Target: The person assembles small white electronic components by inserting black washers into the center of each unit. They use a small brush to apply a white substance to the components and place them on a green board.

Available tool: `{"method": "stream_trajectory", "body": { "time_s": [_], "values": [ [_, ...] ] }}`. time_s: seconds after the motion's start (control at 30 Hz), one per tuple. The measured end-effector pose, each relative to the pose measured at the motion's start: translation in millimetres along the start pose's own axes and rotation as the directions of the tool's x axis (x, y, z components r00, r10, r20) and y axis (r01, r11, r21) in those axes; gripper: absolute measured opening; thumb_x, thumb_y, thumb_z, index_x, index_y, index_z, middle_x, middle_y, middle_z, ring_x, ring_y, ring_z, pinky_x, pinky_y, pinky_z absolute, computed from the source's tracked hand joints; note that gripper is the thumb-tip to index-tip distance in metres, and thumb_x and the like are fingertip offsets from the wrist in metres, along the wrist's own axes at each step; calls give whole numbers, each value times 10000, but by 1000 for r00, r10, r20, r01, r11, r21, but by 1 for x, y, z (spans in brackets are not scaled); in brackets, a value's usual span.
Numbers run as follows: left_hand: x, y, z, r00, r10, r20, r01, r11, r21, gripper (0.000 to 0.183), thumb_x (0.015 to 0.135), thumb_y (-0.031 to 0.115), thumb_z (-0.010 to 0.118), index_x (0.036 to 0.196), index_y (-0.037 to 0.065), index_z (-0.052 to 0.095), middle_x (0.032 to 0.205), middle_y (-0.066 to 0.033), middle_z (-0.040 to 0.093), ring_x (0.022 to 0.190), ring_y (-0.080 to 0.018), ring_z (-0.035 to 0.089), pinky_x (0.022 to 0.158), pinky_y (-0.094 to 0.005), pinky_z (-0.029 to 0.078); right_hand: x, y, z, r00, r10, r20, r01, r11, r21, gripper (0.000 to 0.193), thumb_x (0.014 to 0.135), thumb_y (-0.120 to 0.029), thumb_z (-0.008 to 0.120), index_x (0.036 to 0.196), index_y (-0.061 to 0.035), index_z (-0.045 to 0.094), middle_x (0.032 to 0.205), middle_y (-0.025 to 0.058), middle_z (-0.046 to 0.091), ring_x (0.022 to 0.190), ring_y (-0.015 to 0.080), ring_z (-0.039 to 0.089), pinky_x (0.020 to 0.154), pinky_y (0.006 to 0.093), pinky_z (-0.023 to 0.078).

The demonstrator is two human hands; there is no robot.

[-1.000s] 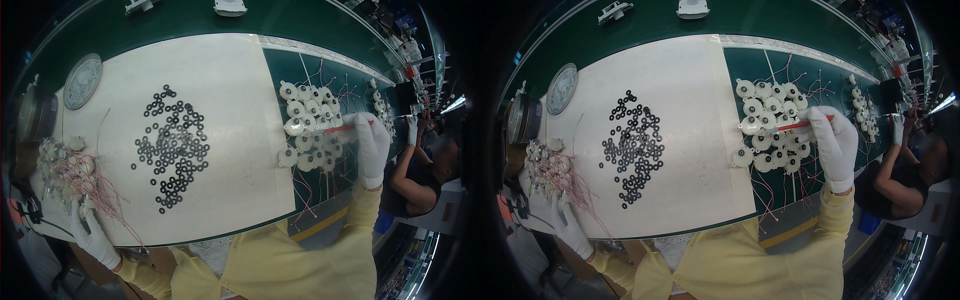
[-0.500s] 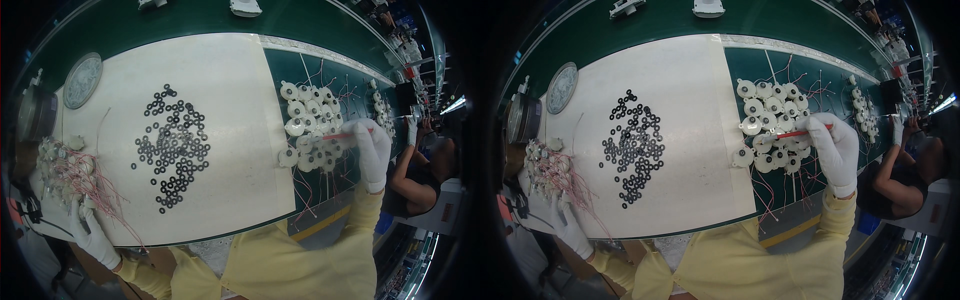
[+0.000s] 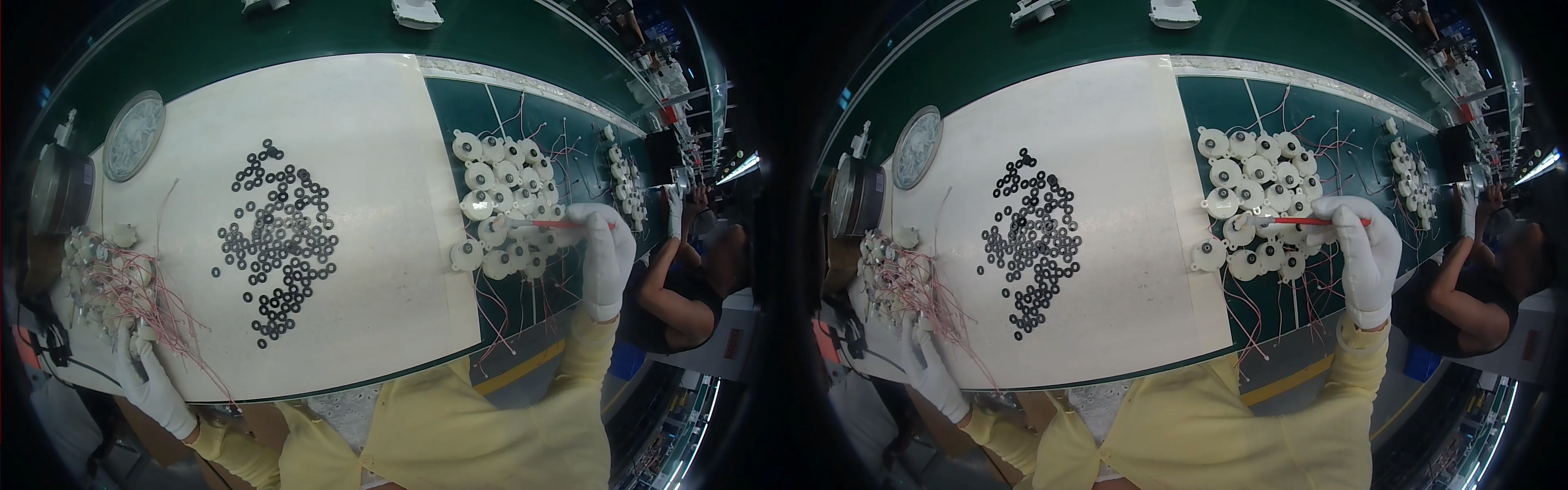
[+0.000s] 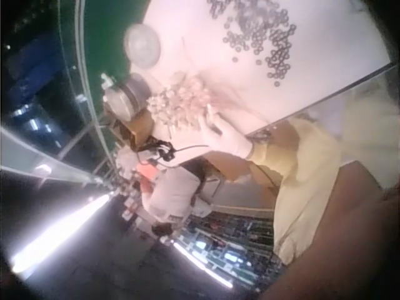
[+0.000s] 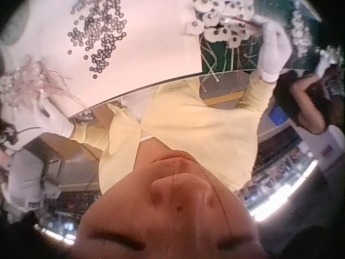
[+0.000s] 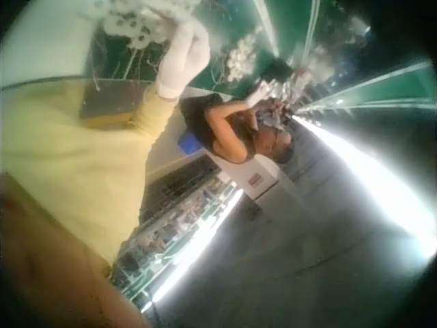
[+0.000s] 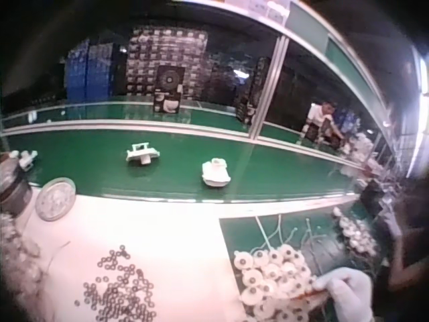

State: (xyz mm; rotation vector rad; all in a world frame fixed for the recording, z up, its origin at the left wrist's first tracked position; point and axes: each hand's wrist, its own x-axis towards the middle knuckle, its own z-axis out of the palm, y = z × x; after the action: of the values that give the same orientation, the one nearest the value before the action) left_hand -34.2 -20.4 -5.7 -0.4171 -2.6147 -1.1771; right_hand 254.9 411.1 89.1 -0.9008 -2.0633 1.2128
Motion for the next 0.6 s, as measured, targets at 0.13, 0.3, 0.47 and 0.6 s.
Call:
{"method": "stream_trajectory", "body": {
  "time_s": [0.13, 0.3, 0.47, 0.6],
  "values": [
    [1, -3, 3, 1000, 7, 0, -7, 1000, -14, 327, 967, 27, 545, 1288, -39, 544, 1203, -84, 608, 1018, -146, 553, 931, -286, 440, -5, 6, -2, 998, 15, 53, -17, 999, 28, 235, 976, -123, 498, 1037, 68, 621, 958, 130, 661, 769, 184, 658, 712, 268, 508],
    [1, -2, 3, 1000, 22, -9, -22, 1000, -8, 327, 966, 19, 540, 1287, -39, 545, 1204, -88, 607, 1019, -147, 556, 933, -285, 439, -8, 9, -2, 997, 34, 73, -36, 999, 19, 241, 968, -133, 508, 1040, 67, 623, 973, 132, 659, 775, 192, 659, 721, 272, 508],
    [0, -1, -1, 1000, -19, -5, 19, 1000, -10, 332, 965, 23, 540, 1293, -27, 550, 1206, -89, 605, 1027, -145, 551, 938, -283, 435, -12, 13, -10, 997, 59, 59, -60, 998, 23, 242, 959, -135, 520, 1037, 70, 622, 988, 141, 657, 784, 203, 658, 738, 293, 511],
    [1, -3, 2, 1000, -23, 3, 23, 999, -30, 335, 965, 31, 545, 1295, -23, 551, 1208, -87, 603, 1036, -147, 547, 944, -285, 431, -14, 12, -14, 998, 58, 36, -59, 998, 6, 240, 956, -130, 517, 1040, 70, 620, 988, 143, 656, 782, 212, 658, 742, 301, 511]
  ]
}}
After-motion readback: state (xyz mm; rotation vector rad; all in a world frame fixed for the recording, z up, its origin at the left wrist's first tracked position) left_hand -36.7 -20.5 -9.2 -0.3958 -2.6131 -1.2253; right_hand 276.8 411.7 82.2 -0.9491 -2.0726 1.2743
